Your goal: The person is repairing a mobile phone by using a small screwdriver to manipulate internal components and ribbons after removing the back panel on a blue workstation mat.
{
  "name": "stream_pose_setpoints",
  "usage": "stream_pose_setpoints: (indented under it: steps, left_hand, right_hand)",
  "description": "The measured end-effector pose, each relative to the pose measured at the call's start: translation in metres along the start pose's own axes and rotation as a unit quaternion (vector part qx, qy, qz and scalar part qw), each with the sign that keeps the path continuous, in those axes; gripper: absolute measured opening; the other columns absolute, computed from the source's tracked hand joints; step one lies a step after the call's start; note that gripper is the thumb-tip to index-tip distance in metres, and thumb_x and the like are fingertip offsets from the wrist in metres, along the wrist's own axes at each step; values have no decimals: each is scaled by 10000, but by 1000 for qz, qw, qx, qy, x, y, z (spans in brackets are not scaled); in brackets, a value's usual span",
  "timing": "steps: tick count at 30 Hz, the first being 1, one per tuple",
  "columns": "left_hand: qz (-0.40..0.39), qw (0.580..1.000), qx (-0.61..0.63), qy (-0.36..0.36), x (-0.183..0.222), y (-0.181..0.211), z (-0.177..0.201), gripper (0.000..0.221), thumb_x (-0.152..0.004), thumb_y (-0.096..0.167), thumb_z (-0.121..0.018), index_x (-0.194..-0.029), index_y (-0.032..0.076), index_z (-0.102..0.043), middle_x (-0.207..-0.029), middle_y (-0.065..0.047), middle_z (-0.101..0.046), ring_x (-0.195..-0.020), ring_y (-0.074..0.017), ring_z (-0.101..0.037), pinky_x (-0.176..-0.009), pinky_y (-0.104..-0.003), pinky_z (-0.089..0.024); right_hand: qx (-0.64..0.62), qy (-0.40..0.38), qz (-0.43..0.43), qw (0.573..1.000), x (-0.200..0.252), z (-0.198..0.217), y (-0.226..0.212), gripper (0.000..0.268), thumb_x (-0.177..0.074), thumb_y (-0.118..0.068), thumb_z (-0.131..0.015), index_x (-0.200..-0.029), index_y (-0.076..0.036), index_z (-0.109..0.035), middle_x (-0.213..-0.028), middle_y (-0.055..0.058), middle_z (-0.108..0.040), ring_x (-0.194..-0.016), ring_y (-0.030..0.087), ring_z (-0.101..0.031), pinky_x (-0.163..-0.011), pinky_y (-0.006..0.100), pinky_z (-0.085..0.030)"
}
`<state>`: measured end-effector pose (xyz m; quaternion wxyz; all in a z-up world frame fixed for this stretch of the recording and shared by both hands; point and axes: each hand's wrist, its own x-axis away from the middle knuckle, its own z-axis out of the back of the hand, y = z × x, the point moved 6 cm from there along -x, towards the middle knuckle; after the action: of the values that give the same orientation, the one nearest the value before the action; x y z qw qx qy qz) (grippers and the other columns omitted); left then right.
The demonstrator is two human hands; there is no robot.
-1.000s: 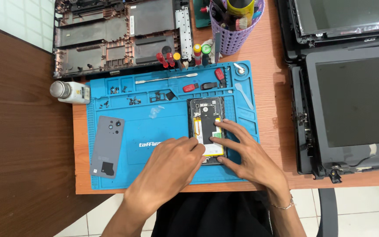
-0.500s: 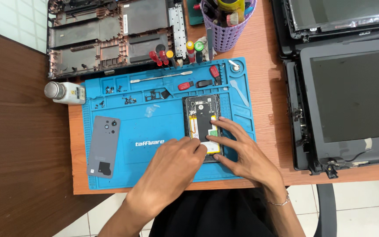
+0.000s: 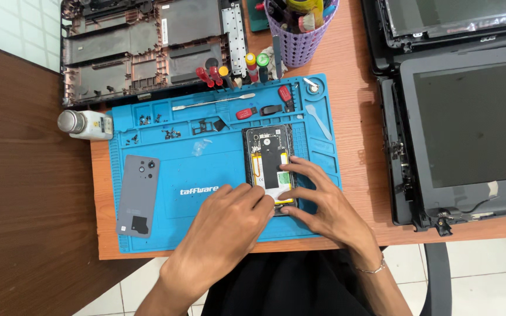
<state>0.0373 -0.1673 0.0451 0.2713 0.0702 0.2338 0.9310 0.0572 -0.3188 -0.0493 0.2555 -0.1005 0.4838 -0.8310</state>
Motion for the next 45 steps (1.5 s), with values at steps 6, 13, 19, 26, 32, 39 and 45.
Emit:
stream_pose_setpoints:
  steps: [6,13,19,26,32,39,45]
  left_hand:
    - [-8,1000,-7,7,-1,1,0,58,-871,70,-673,-860,14,-659,-825,-119,-676,-744,-286,-645,-697,-425,-492]
    - [0,1000,-2,-3,-3,-2,-4,74,-893,78,-670,-867,9,-664,-837,-121,-684,-746,-280,-652,-691,-420,-492]
    - [0,1000,-4,-4,-3,-2,-2,82,-892,79,-667,-854,6,-666,-840,-128,-686,-754,-281,-658,-703,-421,-497]
    - [7,1000,4,-8,-5,-2,-3,63,-885,64,-662,-866,5,-675,-844,-124,-690,-750,-276,-658,-705,-422,-498]
    - [3,1000,-3,-15,-7,-1,-4,49,-878,54,-664,-869,6,-672,-845,-122,-686,-763,-280,-662,-709,-423,-501]
    - [-3,1000,-9,-17,-8,2,-5,136,-807,-2,-650,-941,-3,-675,-869,-114,-674,-793,-270,-669,-720,-417,-503]
    - [5,999,-6,-33,-7,3,-4,91,-831,-3,-661,-921,-6,-673,-877,-119,-673,-782,-289,-655,-717,-423,-495]
  right_hand:
    - [4,9,9,1000,1,-2,2,114,-752,-151,-836,-845,-101,-794,-1411,57,-606,-1455,316,-430,-1169,484,-405]
    - [6,13,6,1000,1,-2,2,102,-744,-140,-841,-823,-98,-792,-1398,55,-611,-1448,309,-432,-1166,489,-408]
    - [5,11,-4,1000,1,-2,3,100,-728,-127,-848,-791,-85,-781,-1386,73,-612,-1441,313,-432,-1161,489,-407]
    - [9,28,11,1000,1,0,0,120,-720,-110,-855,-780,-63,-762,-1364,74,-628,-1413,310,-484,-1140,459,-448]
    - [0,38,19,999,1,1,-3,128,-711,-91,-856,-779,-55,-754,-1342,78,-634,-1386,307,-512,-1125,445,-466]
    - [9,44,16,999,2,0,-1,126,-716,-89,-857,-774,-56,-750,-1333,70,-642,-1377,301,-523,-1111,439,-486]
    - [12,40,10,999,2,0,-4,209,-698,-132,-871,-880,-70,-790,-1321,71,-645,-1376,302,-522,-1110,439,-484]
